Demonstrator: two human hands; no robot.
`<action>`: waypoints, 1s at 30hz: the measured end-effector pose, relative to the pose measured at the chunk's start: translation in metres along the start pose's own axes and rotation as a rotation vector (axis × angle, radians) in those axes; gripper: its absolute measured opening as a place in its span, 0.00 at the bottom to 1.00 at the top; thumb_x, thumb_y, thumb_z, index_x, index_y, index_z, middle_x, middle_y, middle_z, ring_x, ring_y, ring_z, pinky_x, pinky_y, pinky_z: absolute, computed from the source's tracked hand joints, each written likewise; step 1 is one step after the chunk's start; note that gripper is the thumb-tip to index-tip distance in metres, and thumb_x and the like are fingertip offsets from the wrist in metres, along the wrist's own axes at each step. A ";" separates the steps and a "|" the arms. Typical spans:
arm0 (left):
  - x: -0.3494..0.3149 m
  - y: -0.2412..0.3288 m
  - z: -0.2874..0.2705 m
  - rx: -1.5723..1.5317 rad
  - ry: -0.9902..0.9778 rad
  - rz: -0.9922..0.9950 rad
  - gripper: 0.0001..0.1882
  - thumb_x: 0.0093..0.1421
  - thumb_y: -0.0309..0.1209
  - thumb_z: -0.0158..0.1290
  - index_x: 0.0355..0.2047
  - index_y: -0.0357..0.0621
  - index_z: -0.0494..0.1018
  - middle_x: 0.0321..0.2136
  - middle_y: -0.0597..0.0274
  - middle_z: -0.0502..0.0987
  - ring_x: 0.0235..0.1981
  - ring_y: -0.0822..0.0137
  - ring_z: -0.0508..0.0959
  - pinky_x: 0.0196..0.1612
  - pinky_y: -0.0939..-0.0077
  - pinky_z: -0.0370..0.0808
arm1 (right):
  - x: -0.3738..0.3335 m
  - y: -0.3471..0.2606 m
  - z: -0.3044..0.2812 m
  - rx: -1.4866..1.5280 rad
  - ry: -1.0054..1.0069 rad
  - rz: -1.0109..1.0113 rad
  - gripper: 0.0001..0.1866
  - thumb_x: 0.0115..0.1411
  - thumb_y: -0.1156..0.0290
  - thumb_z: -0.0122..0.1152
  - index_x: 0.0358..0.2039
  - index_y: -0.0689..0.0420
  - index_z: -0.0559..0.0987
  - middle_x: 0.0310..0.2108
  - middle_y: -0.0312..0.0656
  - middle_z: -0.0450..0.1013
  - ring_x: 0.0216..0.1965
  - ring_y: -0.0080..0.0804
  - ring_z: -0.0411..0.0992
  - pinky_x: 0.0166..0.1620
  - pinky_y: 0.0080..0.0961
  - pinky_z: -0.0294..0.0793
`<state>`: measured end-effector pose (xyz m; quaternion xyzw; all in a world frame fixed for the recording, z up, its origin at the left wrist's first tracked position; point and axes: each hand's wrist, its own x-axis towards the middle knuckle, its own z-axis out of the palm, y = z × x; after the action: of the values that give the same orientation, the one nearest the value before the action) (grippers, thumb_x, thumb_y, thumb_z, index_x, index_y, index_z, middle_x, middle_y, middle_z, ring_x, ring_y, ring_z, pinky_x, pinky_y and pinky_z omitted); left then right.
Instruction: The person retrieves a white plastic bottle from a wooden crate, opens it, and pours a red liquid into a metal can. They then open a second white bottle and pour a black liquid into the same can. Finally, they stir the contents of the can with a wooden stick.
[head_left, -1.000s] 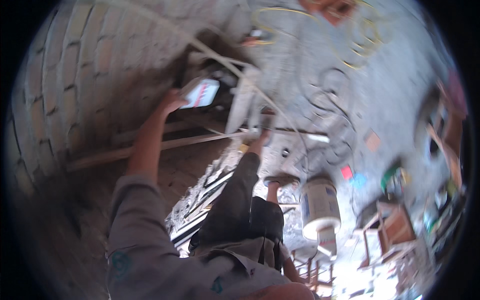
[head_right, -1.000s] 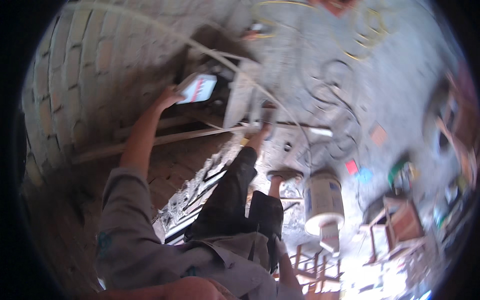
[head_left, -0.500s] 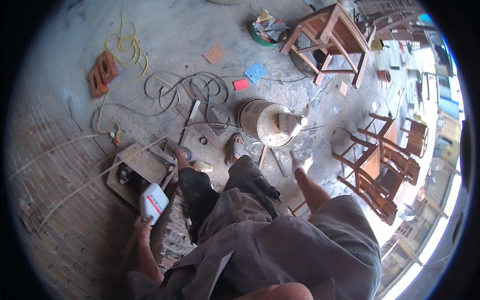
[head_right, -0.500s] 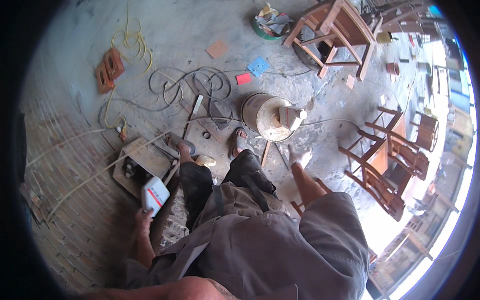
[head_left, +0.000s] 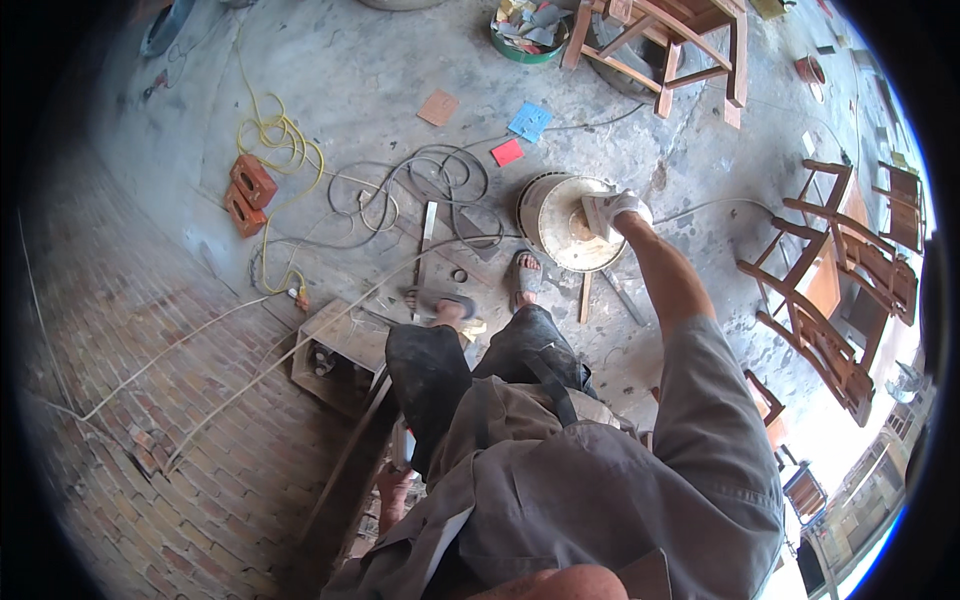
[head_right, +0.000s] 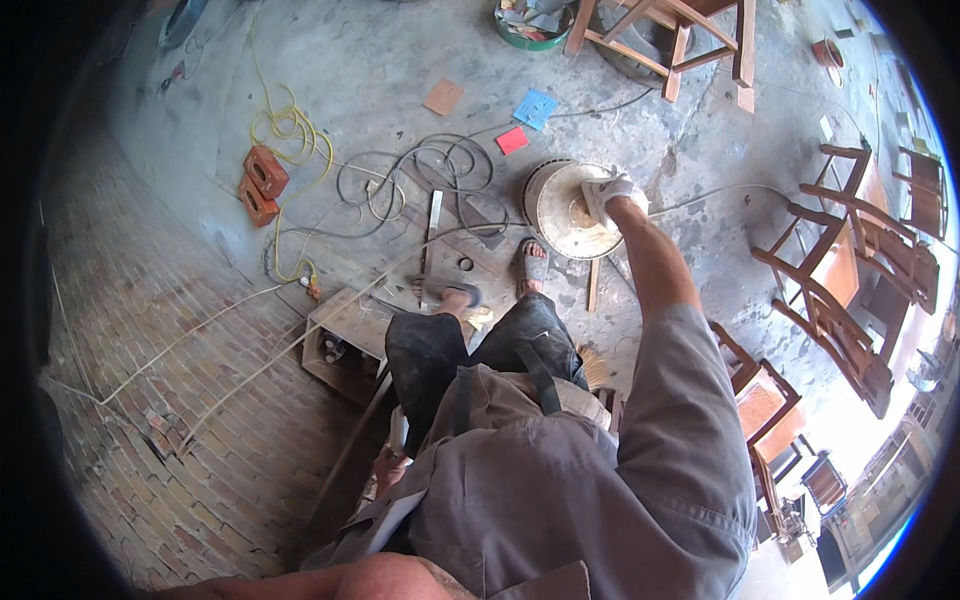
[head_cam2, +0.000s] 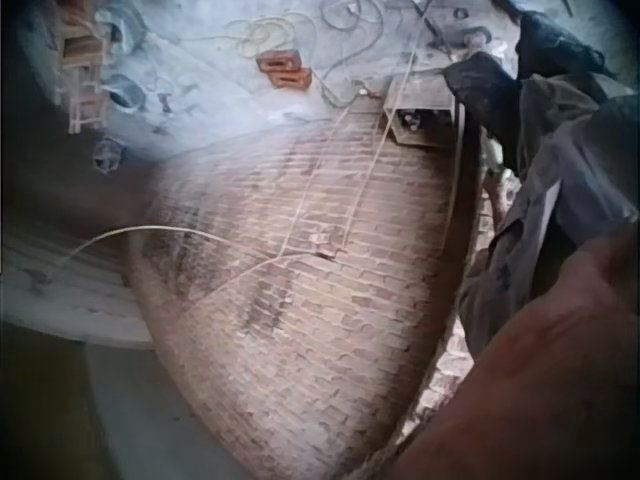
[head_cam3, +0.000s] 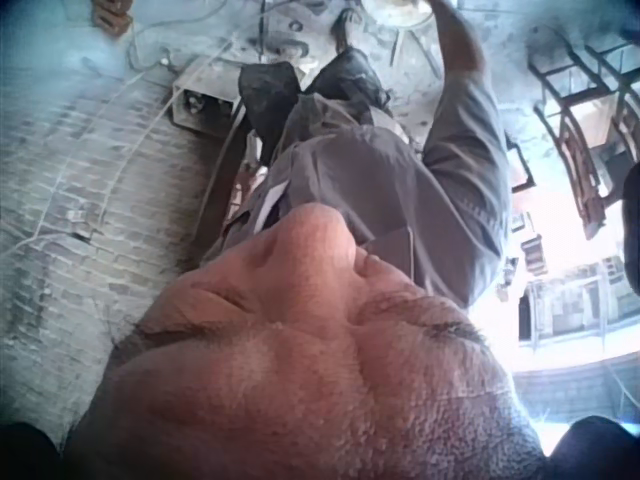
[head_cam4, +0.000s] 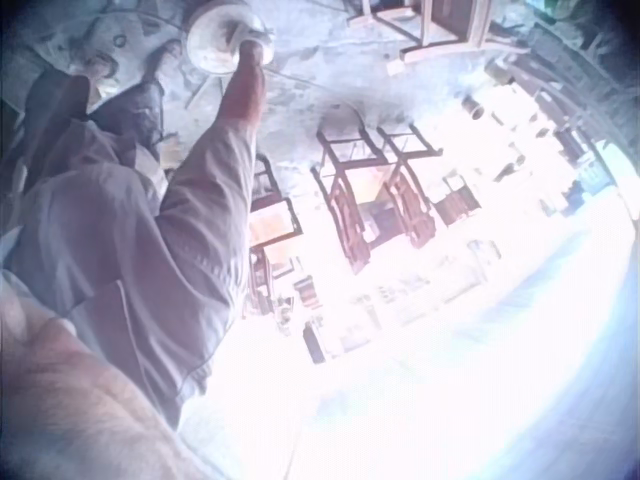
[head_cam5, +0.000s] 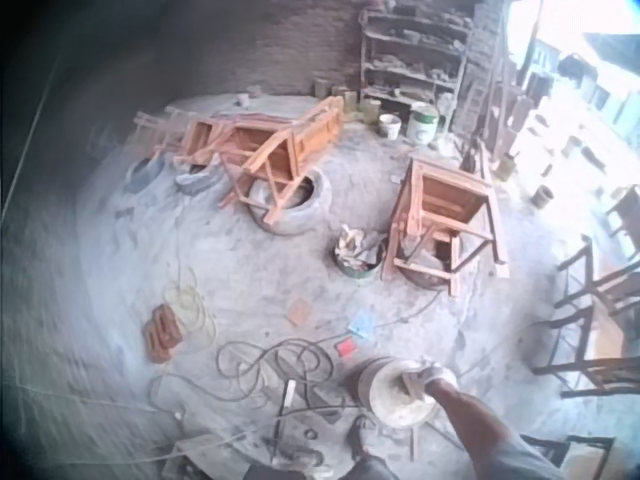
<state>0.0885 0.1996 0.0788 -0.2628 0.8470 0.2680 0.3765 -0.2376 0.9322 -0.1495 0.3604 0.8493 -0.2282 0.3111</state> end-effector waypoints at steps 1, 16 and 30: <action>-0.003 0.018 -0.001 -0.060 0.003 -0.098 0.27 0.44 0.37 0.72 0.41 0.34 0.78 0.30 0.57 0.82 0.27 0.67 0.80 0.26 0.68 0.78 | -0.001 -0.006 0.002 -0.055 0.024 0.010 0.28 0.58 0.49 0.64 0.50 0.57 0.80 0.50 0.52 0.78 0.53 0.47 0.77 0.51 0.40 0.76; 0.120 0.019 -0.059 0.144 -0.157 -0.076 0.22 0.46 0.39 0.68 0.36 0.35 0.80 0.30 0.46 0.82 0.35 0.54 0.84 0.37 0.59 0.76 | -0.078 -0.043 0.010 0.182 0.269 0.000 0.32 0.60 0.45 0.58 0.53 0.60 0.74 0.47 0.59 0.77 0.49 0.57 0.77 0.51 0.42 0.75; 0.202 0.141 -0.102 0.670 -0.037 0.169 0.30 0.39 0.46 0.70 0.39 0.38 0.81 0.38 0.42 0.83 0.42 0.47 0.83 0.45 0.55 0.79 | -0.213 0.069 0.037 0.411 0.285 0.192 0.28 0.64 0.47 0.59 0.43 0.63 0.70 0.37 0.59 0.78 0.41 0.58 0.78 0.42 0.46 0.76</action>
<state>-0.1701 0.1856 0.0159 -0.0486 0.8997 0.0098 0.4336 -0.0553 0.8534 -0.0390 0.5236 0.7821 -0.3123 0.1287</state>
